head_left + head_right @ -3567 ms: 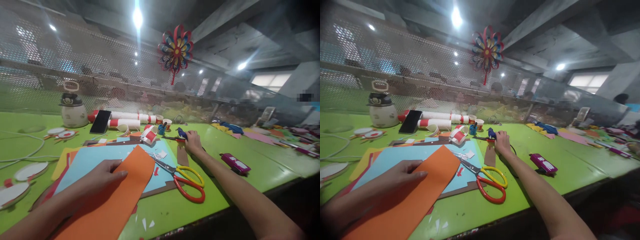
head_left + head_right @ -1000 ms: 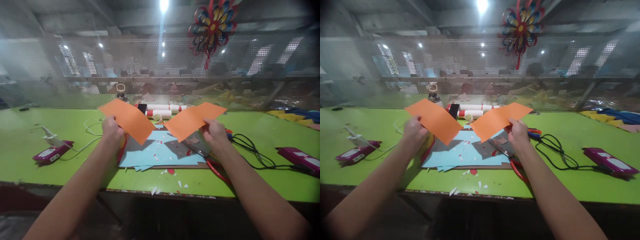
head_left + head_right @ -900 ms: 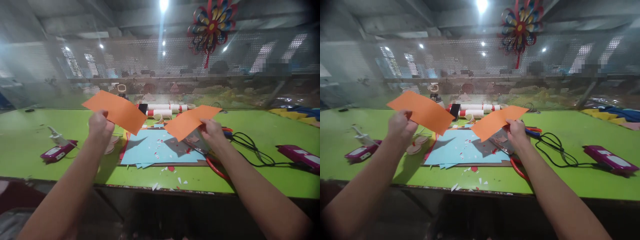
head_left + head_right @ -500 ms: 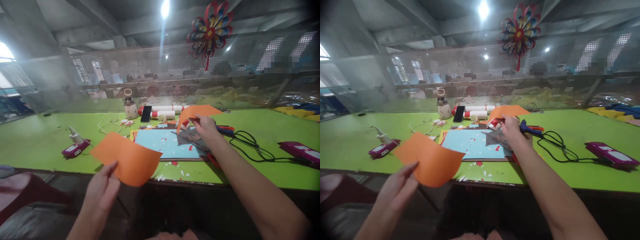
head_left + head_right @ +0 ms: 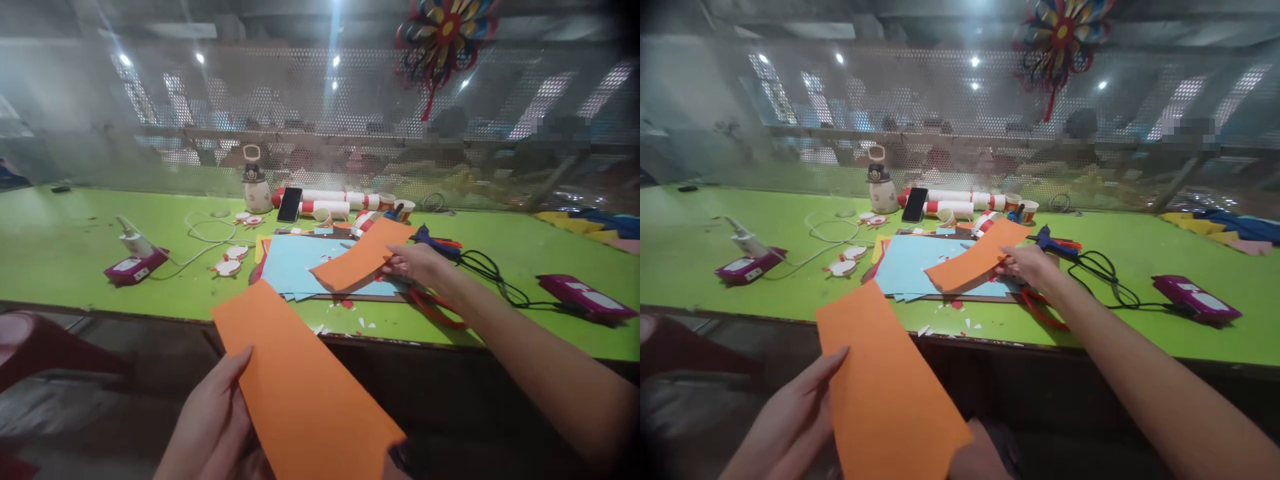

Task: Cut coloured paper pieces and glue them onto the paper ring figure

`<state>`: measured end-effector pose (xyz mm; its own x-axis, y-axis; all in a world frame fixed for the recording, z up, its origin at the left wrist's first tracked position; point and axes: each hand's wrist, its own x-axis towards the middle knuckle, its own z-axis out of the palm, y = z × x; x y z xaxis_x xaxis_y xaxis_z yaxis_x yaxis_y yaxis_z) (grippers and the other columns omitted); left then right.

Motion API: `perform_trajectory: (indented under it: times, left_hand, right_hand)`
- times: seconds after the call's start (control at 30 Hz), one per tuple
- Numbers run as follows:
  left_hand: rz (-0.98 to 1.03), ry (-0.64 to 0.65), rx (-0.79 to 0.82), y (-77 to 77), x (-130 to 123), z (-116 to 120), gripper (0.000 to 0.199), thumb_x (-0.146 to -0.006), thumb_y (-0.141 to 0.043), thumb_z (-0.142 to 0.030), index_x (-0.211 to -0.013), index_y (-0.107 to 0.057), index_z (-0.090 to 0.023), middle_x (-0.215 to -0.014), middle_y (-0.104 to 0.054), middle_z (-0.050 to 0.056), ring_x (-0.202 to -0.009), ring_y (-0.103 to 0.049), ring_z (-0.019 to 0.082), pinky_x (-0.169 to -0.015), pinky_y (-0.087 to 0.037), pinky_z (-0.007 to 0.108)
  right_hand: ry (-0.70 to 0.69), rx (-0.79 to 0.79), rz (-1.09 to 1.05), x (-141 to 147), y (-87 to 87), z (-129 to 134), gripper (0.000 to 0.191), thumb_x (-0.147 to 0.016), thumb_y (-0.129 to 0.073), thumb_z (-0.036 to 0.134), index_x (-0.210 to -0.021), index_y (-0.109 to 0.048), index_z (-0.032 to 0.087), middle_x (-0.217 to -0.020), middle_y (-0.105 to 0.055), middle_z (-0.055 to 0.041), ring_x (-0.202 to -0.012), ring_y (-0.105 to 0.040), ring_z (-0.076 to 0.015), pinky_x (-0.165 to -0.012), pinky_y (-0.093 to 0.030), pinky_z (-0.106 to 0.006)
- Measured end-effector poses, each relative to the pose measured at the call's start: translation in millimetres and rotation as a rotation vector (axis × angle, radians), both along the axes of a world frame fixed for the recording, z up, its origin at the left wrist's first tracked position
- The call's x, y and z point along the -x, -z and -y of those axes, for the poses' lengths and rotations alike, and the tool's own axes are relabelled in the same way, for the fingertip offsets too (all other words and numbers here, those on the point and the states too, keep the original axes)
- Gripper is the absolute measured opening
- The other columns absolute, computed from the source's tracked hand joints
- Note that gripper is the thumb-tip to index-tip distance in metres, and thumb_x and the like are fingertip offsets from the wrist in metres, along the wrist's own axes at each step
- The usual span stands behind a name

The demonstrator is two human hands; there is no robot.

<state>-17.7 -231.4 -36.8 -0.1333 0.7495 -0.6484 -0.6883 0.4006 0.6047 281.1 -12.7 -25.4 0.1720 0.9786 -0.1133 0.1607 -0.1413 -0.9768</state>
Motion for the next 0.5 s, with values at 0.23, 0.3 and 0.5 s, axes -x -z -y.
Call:
perform_trajectory:
  times: [0.23,0.3,0.5]
  left_hand:
    - [0.029,0.114,-0.148,16.6,-13.7,17.0,0.052,-0.07,-0.07,-0.029,-0.12,-0.056,-0.033,-0.1,-0.073,0.007,-0.084,-0.071,0.031,-0.062,-0.058,0.04]
    - [0.049,0.132,-0.164,17.9,-15.5,24.6,0.055,-0.072,-0.07,-0.03,-0.124,-0.054,-0.032,-0.103,-0.073,0.007,-0.085,-0.071,0.032,-0.065,-0.058,0.041]
    - [0.169,0.195,-0.066,16.5,-11.2,37.9,0.052,-0.067,-0.074,-0.014,-0.117,-0.062,-0.021,-0.095,-0.075,0.011,-0.084,-0.071,0.034,-0.074,-0.055,0.042]
  right_hand:
    - [-0.18,-0.314,0.487,0.6,-17.6,59.3,0.01,-0.061,-0.077,0.016,-0.066,-0.068,0.019,-0.083,-0.067,-0.0106,-0.107,-0.054,-0.0365,-0.093,-0.041,-0.048]
    - [-0.498,-0.558,0.792,20.8,-13.8,80.2,0.033,-0.069,-0.068,0.018,-0.102,-0.069,0.02,-0.117,-0.063,-0.0125,-0.12,-0.045,-0.0354,-0.102,-0.032,-0.05]
    - [-0.832,-0.671,1.505,65.1,-3.8,80.0,0.048,-0.079,-0.052,0.013,-0.127,-0.05,0.012,-0.121,-0.056,-0.0189,-0.112,-0.048,-0.0338,-0.085,-0.041,-0.043]
